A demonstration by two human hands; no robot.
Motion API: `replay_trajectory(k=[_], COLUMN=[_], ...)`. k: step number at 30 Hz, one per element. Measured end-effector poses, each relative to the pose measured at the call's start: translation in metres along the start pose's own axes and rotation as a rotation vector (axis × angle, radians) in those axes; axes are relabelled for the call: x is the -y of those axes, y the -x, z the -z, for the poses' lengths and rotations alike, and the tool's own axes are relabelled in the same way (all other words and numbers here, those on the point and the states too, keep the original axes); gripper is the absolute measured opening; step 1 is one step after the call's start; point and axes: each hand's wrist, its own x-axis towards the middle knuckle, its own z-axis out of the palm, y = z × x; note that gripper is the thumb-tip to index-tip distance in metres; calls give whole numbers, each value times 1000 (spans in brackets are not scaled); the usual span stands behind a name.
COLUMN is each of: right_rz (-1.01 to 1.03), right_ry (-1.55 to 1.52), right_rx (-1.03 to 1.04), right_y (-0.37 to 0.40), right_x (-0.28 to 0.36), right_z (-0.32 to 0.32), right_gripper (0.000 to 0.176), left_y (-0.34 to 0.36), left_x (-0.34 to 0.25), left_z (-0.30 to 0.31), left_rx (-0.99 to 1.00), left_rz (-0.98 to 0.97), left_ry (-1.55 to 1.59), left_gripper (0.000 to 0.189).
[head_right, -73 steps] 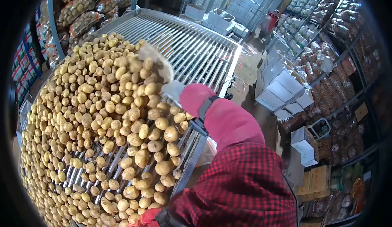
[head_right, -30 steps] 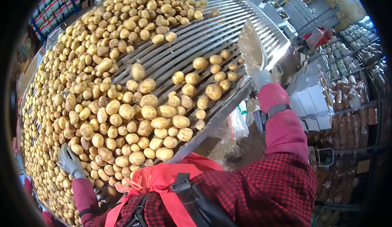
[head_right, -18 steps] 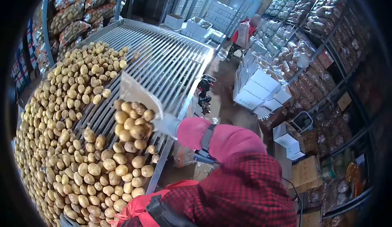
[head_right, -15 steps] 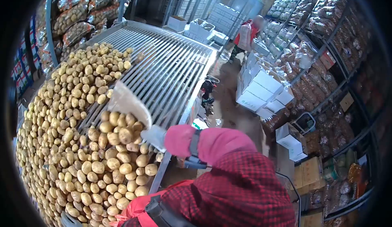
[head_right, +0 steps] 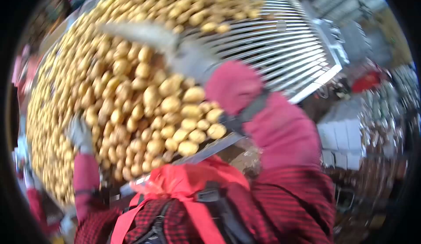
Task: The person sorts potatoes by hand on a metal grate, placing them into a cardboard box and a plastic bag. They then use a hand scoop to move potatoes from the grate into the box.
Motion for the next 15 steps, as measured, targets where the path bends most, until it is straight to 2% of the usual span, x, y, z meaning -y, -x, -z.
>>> replay_trajectory(k=[1,2,3,4,5,6,7,9,11,12,13,14,15], right_rz=[21,-98,-82,-170,-122,-236,-356,-330,-433,-440,-563,-684,-761], right_ry=[48,-149,-126,25,33,160,280,295,642,640,574,507,420], right_rx=[-121,-207,-139,-120,-83,30,154,202,398,399,461,520,556], right_y=[-26,-23,-9,-1,2,22,35,57,75,84,101,115,123], right_x=[-52,-66,-76,-92,-129,-135,-143,-203,-251,-248,-237,-220,-191], right_z=[-16,5,42,74,104,142,177,222,260,260,260,258,246], right_gripper=[64,66,66,60,53,43,38,30,22,22,25,29,28], left_y=[-1,-3,-3,-1,-2,5,7,14,25,20,37,39,56], left_x=[-3,-11,-17,-15,-14,-27,-48,-111,-179,-212,-248,-271,-300], left_z=[9,21,30,34,39,61,88,133,164,189,185,207,196], left_rx=[-22,5,25,15,-1,-209,-284,-233,-41,242,159,409,149], left_rz=[-53,-30,-14,69,151,31,-86,-358,-706,-953,-1043,-1220,-1239], left_ry=[41,45,69,249,434,427,378,687,719,819,1053,936,1123], left_gripper=[36,35,34,34,33,34,35,35,35,38,35,36,39])
